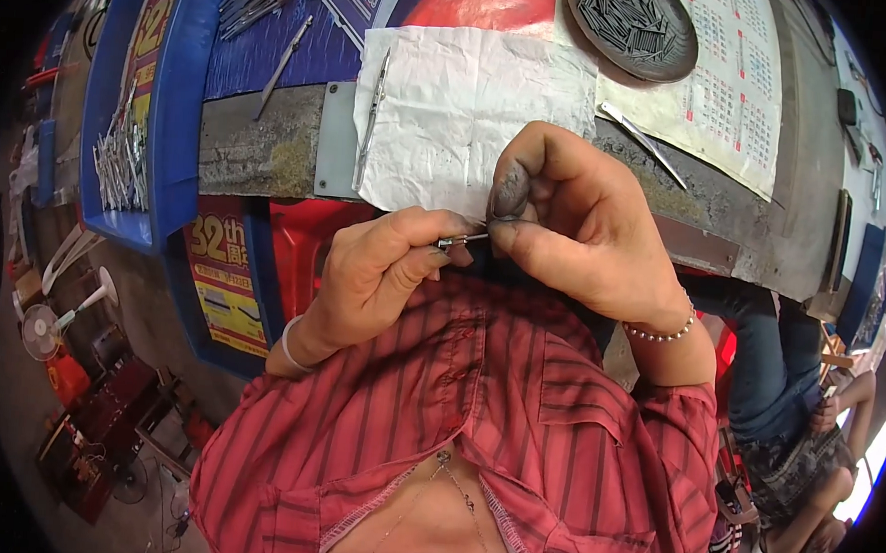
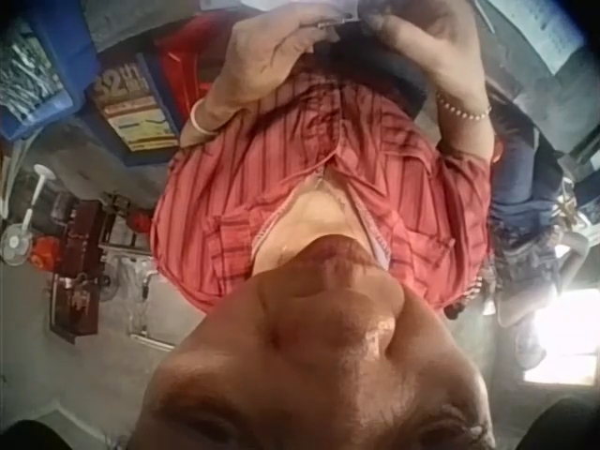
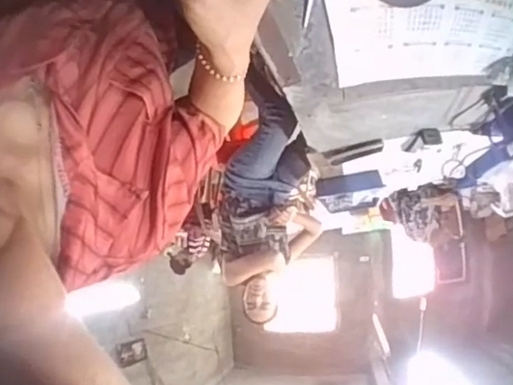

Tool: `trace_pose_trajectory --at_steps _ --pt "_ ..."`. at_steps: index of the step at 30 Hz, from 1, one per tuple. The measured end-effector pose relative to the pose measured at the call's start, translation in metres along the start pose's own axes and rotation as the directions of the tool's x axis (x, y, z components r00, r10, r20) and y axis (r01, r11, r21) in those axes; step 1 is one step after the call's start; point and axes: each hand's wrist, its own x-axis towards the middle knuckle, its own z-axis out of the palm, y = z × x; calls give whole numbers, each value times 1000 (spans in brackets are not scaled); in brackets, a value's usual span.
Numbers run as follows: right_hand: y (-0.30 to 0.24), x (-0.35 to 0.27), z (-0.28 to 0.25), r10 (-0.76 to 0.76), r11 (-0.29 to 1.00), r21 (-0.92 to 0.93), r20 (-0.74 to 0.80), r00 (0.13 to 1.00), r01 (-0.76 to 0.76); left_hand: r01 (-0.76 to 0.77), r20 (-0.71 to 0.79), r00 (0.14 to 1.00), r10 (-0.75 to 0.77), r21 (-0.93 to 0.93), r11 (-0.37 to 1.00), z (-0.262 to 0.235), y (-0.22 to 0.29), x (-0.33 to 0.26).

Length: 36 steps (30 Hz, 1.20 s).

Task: Assembling small metal pins or components into sets at a workbench.

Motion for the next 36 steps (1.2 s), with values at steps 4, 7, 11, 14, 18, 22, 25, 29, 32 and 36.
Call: trace_pose_trajectory --at_steps 4,7,11,14,18,22,25,29,32,36 --pt "1 1 -1 63 997 52 43 997 -66 -61 -2 998 61 21 998 1 -4 -1" --pt "-3 -3 4 93 992 -92 36 995 -89 -156 15 988 156 153 976 1 -9 -2" --pt "-6 -10 13 157 922 -361 22 987 -138 -205 90 978 186 325 923 0 -9 -10" --pt "-4 -11 16 104 926 -358 -53 993 -116 -164 1 985 175 360 919 2 0 -9" --pt "17 -16 10 -18 921 -390 -88 996 -18 -184 -47 975 219 387 903 1 0 -10" --pt "23 -15 16 -46 900 -435 -136 990 -18 -187 -53 969 240 474 860 1 -1 -14" --pt "24 -14 15 -63 871 -490 -91 994 10 -160 -53 975 217 514 843 2 3 -16" --pt "28 -15 13 -79 865 -501 -76 994 31 -139 -48 979 200 559 818 3 6 -17" --pt "28 -16 13 -78 873 -487 -80 994 29 -146 -43 978 204 554 819 2 8 -16" --pt "28 -15 15 -9 913 -406 -120 993 -41 -144 -43 978 202 558 817 3 6 -16"
